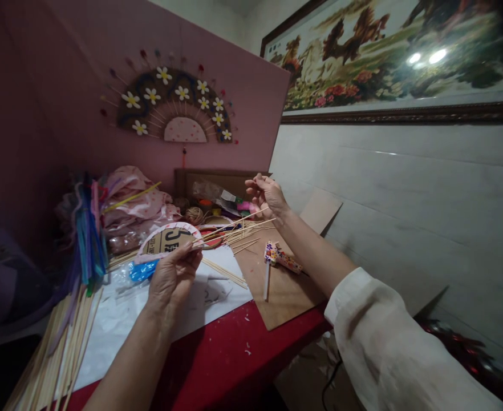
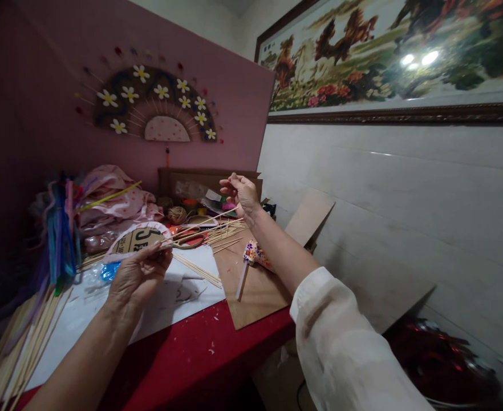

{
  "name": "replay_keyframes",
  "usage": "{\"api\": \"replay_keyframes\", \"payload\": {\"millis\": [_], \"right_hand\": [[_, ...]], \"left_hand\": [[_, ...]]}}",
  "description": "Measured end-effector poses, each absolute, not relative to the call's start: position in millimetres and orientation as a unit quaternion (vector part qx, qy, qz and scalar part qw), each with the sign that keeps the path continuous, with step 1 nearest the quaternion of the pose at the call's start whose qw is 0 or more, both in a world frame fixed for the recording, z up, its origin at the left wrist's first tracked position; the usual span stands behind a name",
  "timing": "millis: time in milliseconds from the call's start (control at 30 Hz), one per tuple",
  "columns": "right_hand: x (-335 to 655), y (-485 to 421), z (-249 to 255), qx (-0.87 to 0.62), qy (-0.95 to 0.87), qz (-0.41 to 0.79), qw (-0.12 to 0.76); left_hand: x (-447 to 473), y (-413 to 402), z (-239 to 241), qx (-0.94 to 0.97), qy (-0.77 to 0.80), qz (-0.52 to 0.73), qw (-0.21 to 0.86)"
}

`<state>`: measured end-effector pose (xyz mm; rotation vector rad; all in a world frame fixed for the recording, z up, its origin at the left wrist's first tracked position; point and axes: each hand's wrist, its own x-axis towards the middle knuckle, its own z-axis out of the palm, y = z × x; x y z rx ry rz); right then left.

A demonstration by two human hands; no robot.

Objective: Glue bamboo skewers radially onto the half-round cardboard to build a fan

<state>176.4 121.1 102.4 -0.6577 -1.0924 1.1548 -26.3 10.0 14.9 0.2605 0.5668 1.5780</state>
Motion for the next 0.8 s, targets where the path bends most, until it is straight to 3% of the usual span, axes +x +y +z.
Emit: {"api": "replay_keyframes", "payload": {"millis": [800], "right_hand": [[171, 132, 144, -0.344, -0.567, 0.392, 0.637]], "left_hand": [[-27, 12, 12, 0.108, 0.241, 0.699, 0.664]]}}
